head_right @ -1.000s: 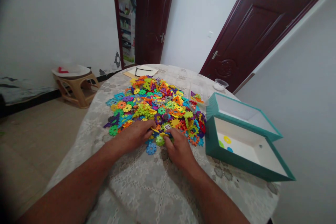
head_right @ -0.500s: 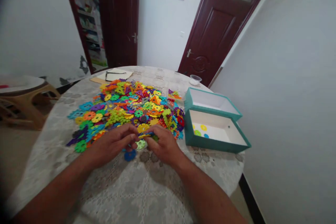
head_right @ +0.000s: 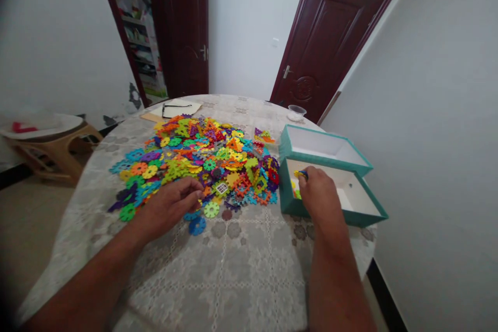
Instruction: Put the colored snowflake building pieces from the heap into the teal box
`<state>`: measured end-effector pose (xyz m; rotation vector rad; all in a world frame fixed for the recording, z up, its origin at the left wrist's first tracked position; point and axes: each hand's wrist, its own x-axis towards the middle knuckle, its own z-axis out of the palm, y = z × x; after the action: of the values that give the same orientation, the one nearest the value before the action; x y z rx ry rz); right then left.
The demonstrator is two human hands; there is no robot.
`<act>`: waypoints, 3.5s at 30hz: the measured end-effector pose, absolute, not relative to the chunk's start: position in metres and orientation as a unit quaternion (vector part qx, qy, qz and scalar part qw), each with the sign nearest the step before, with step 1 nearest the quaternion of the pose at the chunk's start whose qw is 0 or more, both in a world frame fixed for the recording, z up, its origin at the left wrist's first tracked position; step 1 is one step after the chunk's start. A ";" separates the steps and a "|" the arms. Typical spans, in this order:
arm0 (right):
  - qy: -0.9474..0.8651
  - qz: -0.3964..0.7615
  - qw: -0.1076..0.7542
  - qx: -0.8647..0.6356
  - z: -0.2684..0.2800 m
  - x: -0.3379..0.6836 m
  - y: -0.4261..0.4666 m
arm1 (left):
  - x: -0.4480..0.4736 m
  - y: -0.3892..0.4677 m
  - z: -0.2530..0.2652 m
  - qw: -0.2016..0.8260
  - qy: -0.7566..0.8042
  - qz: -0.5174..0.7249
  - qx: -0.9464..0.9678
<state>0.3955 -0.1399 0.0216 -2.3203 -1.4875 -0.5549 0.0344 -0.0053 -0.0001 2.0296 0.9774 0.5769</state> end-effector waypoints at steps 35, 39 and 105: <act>-0.591 0.255 0.453 -0.617 -0.025 0.267 -0.090 | 0.042 -0.014 -0.002 0.407 0.383 0.244 0.792; -0.620 0.362 0.421 -0.554 -0.033 0.242 -0.094 | 0.043 -0.014 -0.001 0.450 0.352 0.228 0.788; -0.680 0.035 0.152 -0.716 0.009 0.272 -0.115 | 0.049 -0.033 -0.017 0.295 0.294 0.065 0.907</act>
<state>0.2725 -0.1149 0.0089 -2.0552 -1.9529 0.0992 0.0492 -0.0328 -0.0171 2.4130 0.7837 0.1741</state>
